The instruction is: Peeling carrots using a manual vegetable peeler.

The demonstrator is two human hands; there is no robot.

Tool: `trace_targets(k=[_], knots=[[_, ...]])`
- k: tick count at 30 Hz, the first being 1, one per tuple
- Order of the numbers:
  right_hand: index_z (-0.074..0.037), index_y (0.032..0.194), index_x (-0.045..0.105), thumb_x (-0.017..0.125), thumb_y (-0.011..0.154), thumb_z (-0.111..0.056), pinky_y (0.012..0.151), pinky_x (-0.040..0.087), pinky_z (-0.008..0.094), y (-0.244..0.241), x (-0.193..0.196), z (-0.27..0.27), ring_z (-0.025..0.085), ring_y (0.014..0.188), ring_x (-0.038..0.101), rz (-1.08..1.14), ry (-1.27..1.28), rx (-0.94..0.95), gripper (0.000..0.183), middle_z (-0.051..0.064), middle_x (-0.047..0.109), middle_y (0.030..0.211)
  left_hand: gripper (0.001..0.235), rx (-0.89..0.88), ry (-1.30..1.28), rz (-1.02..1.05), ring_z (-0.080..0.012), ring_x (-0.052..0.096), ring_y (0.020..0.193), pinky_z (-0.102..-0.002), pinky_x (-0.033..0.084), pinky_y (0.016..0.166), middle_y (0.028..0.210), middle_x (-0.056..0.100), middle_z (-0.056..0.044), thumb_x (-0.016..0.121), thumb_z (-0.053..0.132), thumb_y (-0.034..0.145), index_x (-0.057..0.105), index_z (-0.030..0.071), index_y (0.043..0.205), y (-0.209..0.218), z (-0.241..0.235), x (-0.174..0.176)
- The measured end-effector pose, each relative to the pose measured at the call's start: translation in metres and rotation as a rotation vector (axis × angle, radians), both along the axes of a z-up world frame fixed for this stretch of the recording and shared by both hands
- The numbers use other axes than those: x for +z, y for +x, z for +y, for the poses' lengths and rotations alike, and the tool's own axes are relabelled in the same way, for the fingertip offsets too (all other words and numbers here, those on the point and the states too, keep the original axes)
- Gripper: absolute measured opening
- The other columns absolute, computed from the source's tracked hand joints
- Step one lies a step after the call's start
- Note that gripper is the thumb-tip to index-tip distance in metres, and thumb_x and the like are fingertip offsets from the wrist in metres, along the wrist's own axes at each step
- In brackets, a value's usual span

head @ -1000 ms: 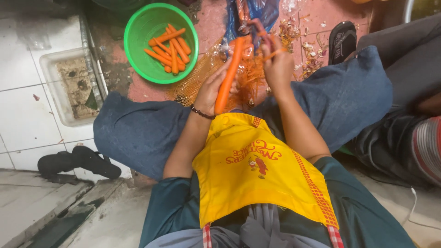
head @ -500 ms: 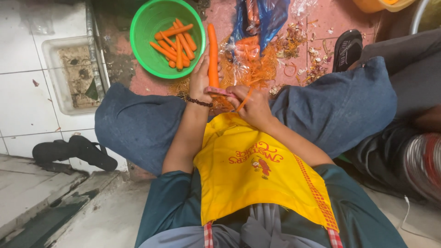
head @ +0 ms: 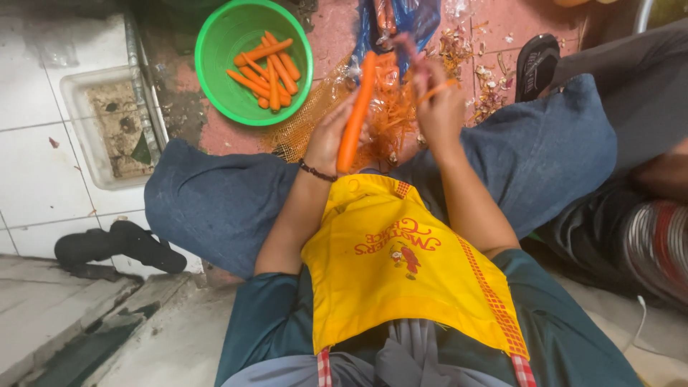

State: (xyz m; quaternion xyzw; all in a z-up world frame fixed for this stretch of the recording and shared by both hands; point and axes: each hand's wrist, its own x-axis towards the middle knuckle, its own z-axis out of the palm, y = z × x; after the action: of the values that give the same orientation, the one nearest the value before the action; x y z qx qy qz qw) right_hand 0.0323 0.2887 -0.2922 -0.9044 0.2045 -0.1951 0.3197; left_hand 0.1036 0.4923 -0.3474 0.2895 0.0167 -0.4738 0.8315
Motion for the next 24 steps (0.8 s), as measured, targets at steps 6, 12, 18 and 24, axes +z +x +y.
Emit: trace_targets(k=[6,12,18,24], knots=[[-0.004,0.11,0.069,0.067,0.103,-0.019,0.067,0.054,0.04,-0.028,0.025,0.055,0.032,0.078,0.071,-0.085,0.168,0.447,0.016,0.016,0.071,0.092,0.046,0.205,0.008,0.006,-0.0174,0.06,0.083,-0.031,0.056,0.069,0.105,0.062,-0.011,0.049,0.026,0.111,0.047,0.0,0.149,0.022,0.007,-0.022],[-0.005,0.105,0.071,0.073,0.096,-0.017,0.066,0.053,0.042,-0.033,0.035,0.07,0.033,0.077,0.071,-0.061,0.079,0.557,0.015,0.014,0.072,0.091,0.046,0.296,-0.032,-0.013,-0.0161,0.059,0.085,-0.029,0.052,0.072,0.107,0.06,-0.009,0.051,0.022,0.11,0.046,0.002,0.152,0.027,0.011,-0.028],[-0.008,0.11,0.07,0.071,0.096,-0.012,0.073,0.057,0.041,-0.013,0.014,0.039,0.034,0.087,0.073,-0.181,0.029,0.419,0.014,0.014,0.073,0.1,0.046,0.169,0.031,-0.105,-0.0174,0.059,0.089,-0.032,0.055,0.079,0.11,0.059,-0.009,0.05,0.02,0.113,0.045,-0.001,0.153,0.004,0.012,-0.026],[-0.009,0.114,0.07,0.07,0.101,-0.021,0.064,0.052,0.049,-0.001,-0.002,-0.021,0.039,0.077,0.072,0.048,-0.077,-0.006,0.018,0.019,0.074,0.089,0.052,-0.153,-0.059,-0.076,-0.0154,0.059,0.091,-0.028,0.053,0.08,0.114,0.061,-0.008,0.047,0.019,0.113,0.036,0.005,0.161,-0.002,0.013,0.009]])
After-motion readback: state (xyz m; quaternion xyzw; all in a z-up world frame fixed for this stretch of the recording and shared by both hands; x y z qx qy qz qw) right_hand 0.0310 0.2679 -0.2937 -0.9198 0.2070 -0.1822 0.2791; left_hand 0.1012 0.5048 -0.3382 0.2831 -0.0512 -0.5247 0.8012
